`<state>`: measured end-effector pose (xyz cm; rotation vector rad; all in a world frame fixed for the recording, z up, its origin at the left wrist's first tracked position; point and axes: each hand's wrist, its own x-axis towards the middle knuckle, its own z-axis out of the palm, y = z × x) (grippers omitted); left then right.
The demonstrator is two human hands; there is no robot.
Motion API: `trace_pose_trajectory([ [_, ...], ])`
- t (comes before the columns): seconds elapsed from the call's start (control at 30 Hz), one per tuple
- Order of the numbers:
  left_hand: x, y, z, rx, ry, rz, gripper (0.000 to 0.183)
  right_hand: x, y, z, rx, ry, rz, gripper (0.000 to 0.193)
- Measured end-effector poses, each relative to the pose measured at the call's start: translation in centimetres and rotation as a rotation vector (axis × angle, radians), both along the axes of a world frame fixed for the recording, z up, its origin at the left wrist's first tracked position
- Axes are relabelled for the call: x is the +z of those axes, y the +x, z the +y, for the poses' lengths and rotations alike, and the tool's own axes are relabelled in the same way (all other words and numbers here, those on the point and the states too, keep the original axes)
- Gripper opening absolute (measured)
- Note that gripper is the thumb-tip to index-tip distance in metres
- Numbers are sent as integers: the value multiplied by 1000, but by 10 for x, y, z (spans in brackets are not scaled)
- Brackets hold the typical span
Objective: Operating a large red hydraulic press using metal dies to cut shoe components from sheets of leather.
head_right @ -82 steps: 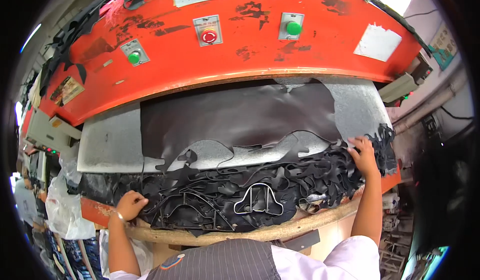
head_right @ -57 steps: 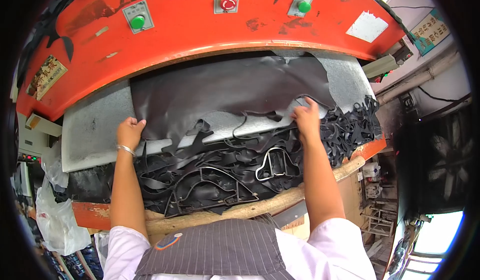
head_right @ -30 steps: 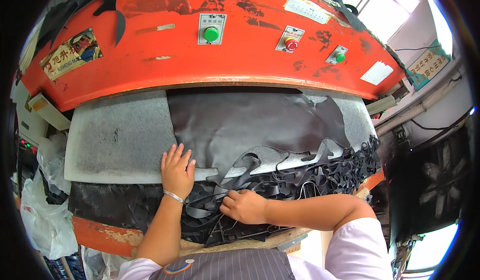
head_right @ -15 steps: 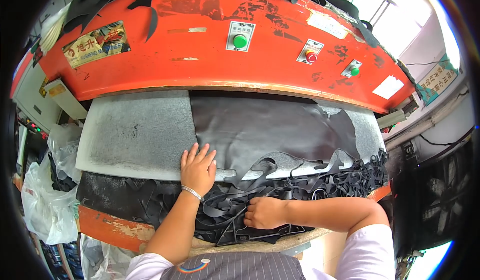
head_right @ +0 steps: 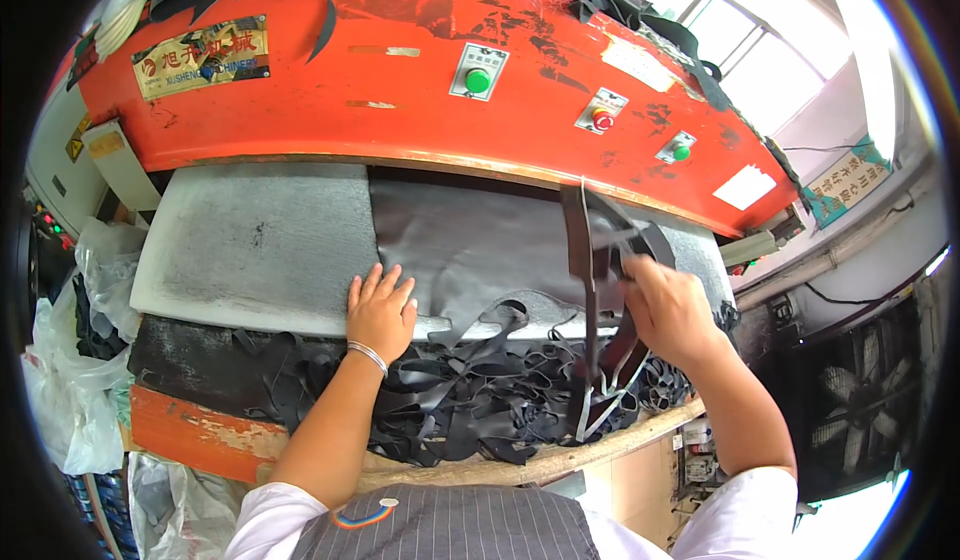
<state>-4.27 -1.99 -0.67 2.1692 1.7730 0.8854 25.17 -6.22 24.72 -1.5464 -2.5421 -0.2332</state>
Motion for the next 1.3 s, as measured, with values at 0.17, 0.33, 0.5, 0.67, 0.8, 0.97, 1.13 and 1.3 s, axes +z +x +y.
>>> trace_pose_trajectory([
  [0.17,-9,-10,9,33,19,14,41,-68,-48,72,-393,-204,332,36],
  [0.33,-17,-7,17,71,84,-120,53,-147,-98,139,-682,-434,642,28],
  [0.5,-14,-7,9,95,69,-236,42,-195,-105,154,-831,-579,860,32],
  [0.67,-11,8,19,74,108,-268,30,-216,-77,167,-904,-646,892,29],
  [0.8,-17,-3,18,76,99,-248,28,-204,-95,136,-762,-525,932,30],
  [0.97,-11,-8,19,80,103,-226,24,-211,-54,38,-185,107,216,56],
  [1.13,-7,-27,14,61,113,-216,23,-161,-36,-69,32,-878,50,71],
  [1.3,7,-35,30,91,0,-328,21,-137,-29,18,-155,-364,481,70],
])
